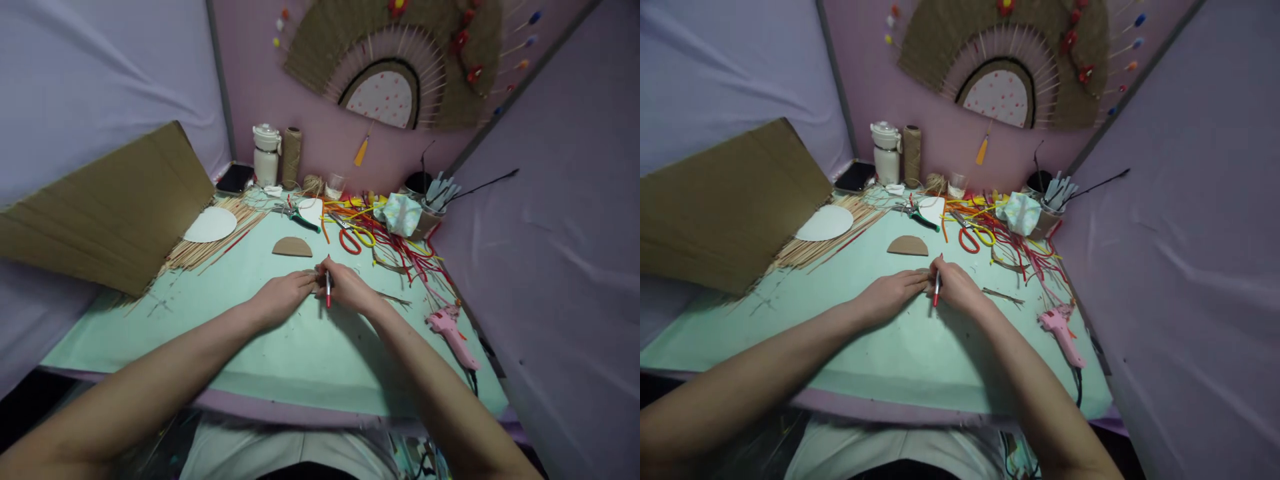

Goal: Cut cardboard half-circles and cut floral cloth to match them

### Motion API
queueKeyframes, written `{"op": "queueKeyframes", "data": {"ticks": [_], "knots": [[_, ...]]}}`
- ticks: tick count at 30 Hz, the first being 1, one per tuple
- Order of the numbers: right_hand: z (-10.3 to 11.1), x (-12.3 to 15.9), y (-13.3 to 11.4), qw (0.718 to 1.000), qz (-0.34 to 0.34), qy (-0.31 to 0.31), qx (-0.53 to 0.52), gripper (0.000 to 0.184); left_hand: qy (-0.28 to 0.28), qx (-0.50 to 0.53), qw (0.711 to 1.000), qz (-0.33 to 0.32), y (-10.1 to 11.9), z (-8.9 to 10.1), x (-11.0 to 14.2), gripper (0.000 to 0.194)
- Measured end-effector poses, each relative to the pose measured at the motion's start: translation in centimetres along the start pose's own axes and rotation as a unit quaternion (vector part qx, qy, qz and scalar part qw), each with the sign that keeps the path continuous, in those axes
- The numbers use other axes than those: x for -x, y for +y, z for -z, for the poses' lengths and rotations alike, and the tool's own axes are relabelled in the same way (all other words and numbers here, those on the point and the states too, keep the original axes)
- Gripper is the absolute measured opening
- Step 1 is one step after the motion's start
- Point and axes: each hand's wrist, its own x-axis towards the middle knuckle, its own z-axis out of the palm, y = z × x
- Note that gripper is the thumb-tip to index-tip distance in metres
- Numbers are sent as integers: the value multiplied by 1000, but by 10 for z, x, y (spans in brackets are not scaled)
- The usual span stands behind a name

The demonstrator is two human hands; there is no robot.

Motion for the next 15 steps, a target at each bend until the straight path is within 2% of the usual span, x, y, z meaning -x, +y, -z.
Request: {"op": "queueKeyframes", "data": {"ticks": [3, 6, 9, 11, 15], "knots": [[-11, 8, 0, 999, 5, 40, 16, 22, 22, 50, 998, -17, -1, 5, -1, 31], [-16, 13, 2, 998, 2, 62, -29, 21, 65, 76, 995, -10, -3, 11, -2, 25], [-15, 16, 7, 990, -7, 75, -117, 25, 155, 91, 982, 65, -7, 15, -1, 24], [-15, 18, 10, 982, -18, 87, -169, 26, 187, 102, 970, 117, -9, 17, -1, 35], [-16, 21, 14, 979, -20, 93, -180, 28, 128, 111, 973, 155, -14, 14, -3, 64]]}}
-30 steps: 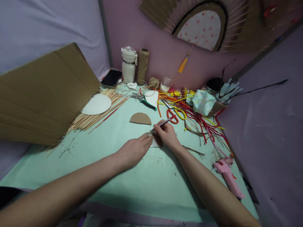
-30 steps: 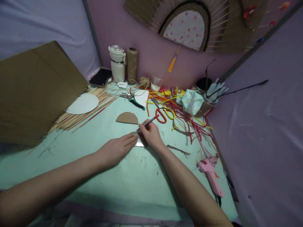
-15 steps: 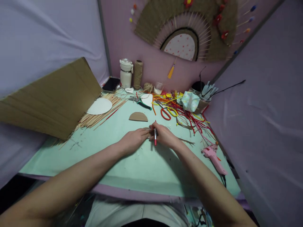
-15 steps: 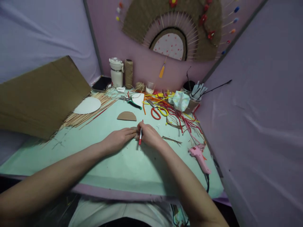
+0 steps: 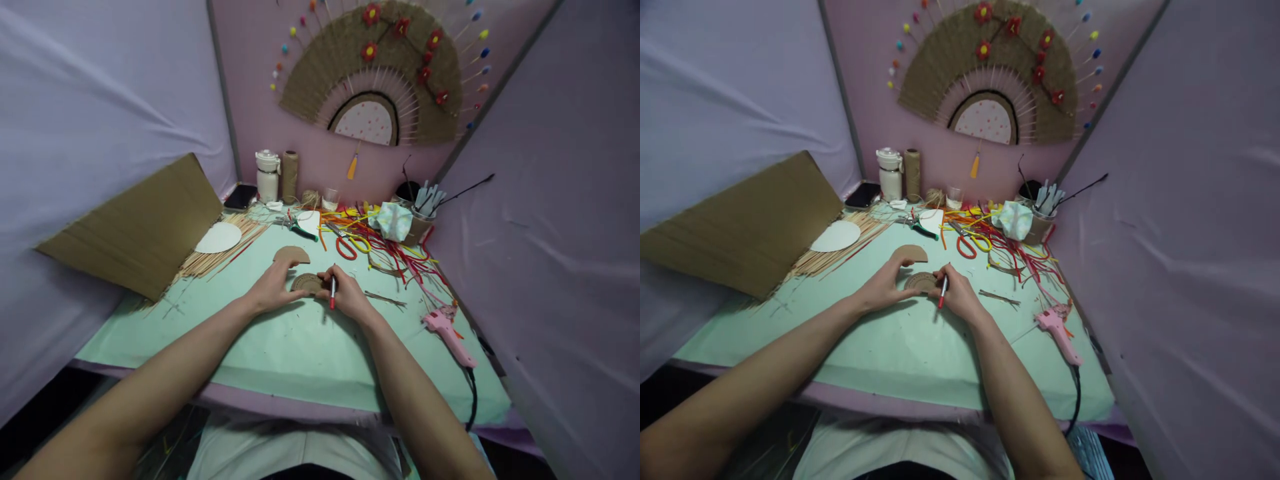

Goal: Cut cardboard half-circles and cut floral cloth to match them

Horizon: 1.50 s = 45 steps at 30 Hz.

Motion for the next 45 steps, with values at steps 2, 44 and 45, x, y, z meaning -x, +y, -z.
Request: {"op": "queueKeyframes", "data": {"ticks": [2, 44, 45], "knots": [[-1, 1, 0, 1000, 12, -3, 20, 28, -34, -3, 999, 4, -2, -3, -1, 68], [1, -5, -2, 970, -6, 144, -196, 30, 82, 90, 986, -113, -7, 0, 2, 65], [1, -5, -2, 969, -7, 148, -196, 30, 81, 92, 987, -108, -6, 0, 2, 67]]}}
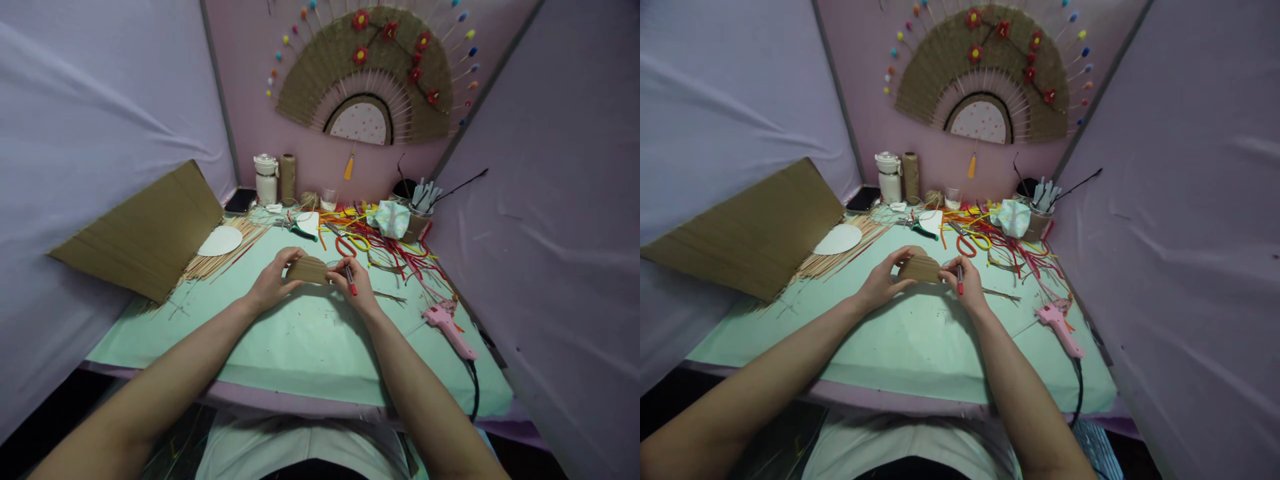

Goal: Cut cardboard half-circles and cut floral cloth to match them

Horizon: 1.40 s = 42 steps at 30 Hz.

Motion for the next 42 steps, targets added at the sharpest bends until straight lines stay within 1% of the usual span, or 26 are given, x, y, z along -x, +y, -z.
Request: {"op": "queueKeyframes", "data": {"ticks": [4, 6, 7, 9, 11, 13, 14, 15, 16, 18, 20, 21, 23, 25, 26, 28, 30, 31, 34, 37, 39, 41, 42], "knots": [[1, 1, -1, 1000, -1, 20, -10, 31, 13, 33, 998, 49, 1, -1, -2, 78], [2, 1, -2, 1000, -2, 22, -17, 31, 29, 83, 992, 95, 1, -1, -4, 78], [2, 1, -2, 999, -2, 22, -23, 31, 34, 118, 985, 125, 1, 0, -5, 74], [2, 1, -2, 999, -5, 18, -40, 32, 32, 203, 958, 198, 2, 1, -8, 62], [2, 1, -1, 998, -11, 17, -56, 33, 14, 293, 914, 278, 5, 3, -12, 50], [1, 1, -1, 998, -19, 16, -62, 33, -8, 361, 867, 343, 8, 5, -14, 47], [0, 1, -1, 998, -24, 14, -61, 33, -14, 384, 849, 362, 10, 5, -15, 48], [-1, 2, -2, 998, -28, 10, -59, 33, -15, 397, 838, 373, 11, 6, -15, 48], [-1, 3, -2, 998, -32, 3, -54, 33, -11, 402, 834, 377, 12, 6, -15, 47], [-3, 4, -4, 998, -37, -21, -44, 32, -4, 382, 847, 371, 11, 5, -14, 43], [-1, 3, -4, 999, -27, -39, -24, 30, -14, 336, 871, 357, 8, 4, -12, 39], [1, 3, -4, 999, -13, -31, -6, 29, -22, 311, 883, 350, 7, 3, -11, 37], [8, 0, -2, 997, 24, 29, 65, 27, -32, 272, 899, 342, 5, 3, -10, 35], [17, -4, 2, 978, 41, 99, 181, 25, -38, 246, 906, 342, 5, 2, -9, 36], [21, -6, 4, 962, 34, 117, 245, 26, -44, 232, 910, 341, 5, 2, -8, 37], [27, -8, 8, 929, -4, 108, 355, 31, -67, 195, 923, 326, 6, 1, -8, 39], [29, -10, 11, 904, -40, 82, 417, 34, -91, 154, 936, 303, 7, 0, -7, 39], [28, -11, 12, 896, -50, 72, 434, 35, -100, 135, 942, 292, 7, 0, -7, 39], [25, -15, 13, 886, -75, 66, 453, 37, -108, 54, 961, 249, 7, -1, -6, 39], [25, -20, 14, 887, -103, 82, 443, 41, -106, -51, 975, 186, 5, -1, -5, 38], [26, -21, 15, 899, -93, 98, 417, 41, -119, -97, 976, 157, 4, -1, -4, 38], [27, -20, 15, 922, -56, 110, 367, 34, -130, -131, 973, 137, 3, -1, -3, 37], [27, -19, 14, 932, -27, 117, 342, 29, -125, -144, 973, 128, 3, -2, -3, 37]]}}
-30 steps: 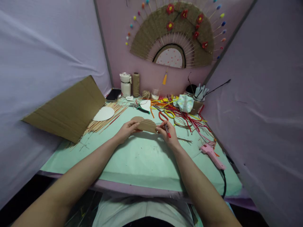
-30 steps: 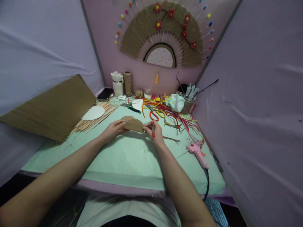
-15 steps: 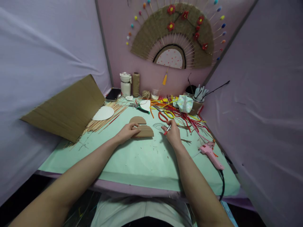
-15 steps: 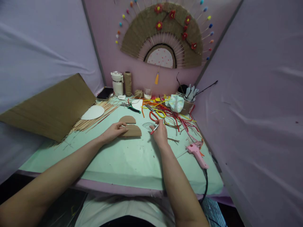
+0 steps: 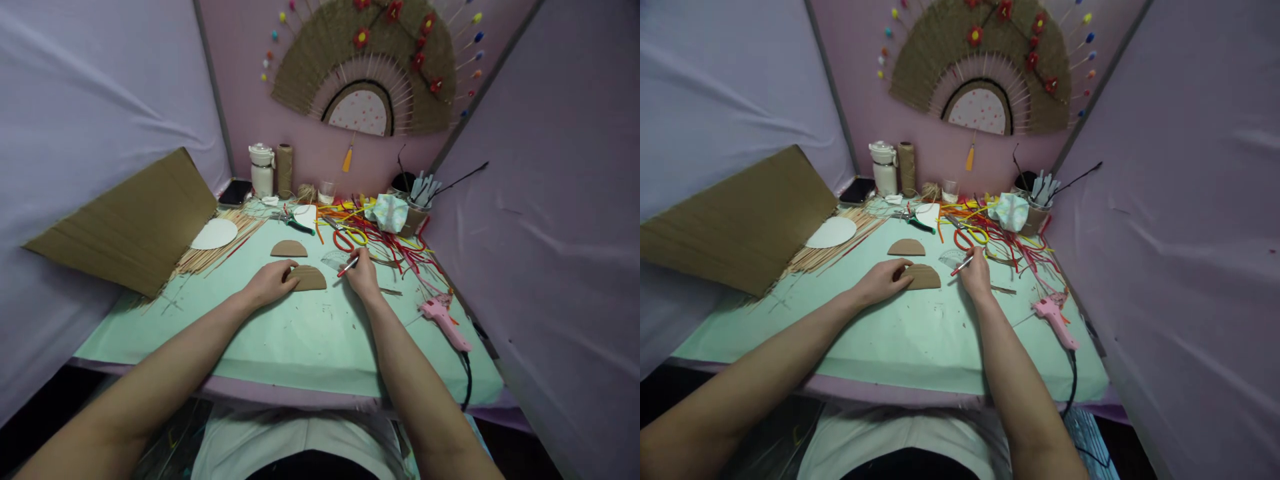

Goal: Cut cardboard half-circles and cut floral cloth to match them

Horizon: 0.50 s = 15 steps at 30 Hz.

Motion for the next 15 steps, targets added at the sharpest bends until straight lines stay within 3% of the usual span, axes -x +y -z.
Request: {"op": "queueKeyframes", "data": {"ticks": [3, 6, 7, 9, 11, 13, 15], "knots": [[-1, 9, -8, 991, 102, 71, -51, 12, 58, 16, 998, 5, 2, 0, -1, 37], [-8, 26, -25, 965, 241, 98, -20, 7, 48, 188, 978, 77, 9, 1, -3, 41], [-11, 32, -31, 956, 283, 83, 1, 9, 19, 279, 954, 107, 11, 2, -4, 45], [-16, 44, -43, 934, 353, 36, 36, 14, -43, 455, 876, 155, 16, 2, -4, 49], [-19, 52, -50, 913, 406, -25, 39, 17, -80, 558, 804, 186, 17, 3, -4, 42], [-18, 55, -51, 900, 427, -89, 7, 12, -86, 584, 776, 221, 17, 5, -4, 30], [-13, 52, -47, 913, 385, -129, -32, 5, -62, 561, 781, 266, 16, 8, -3, 26]]}}
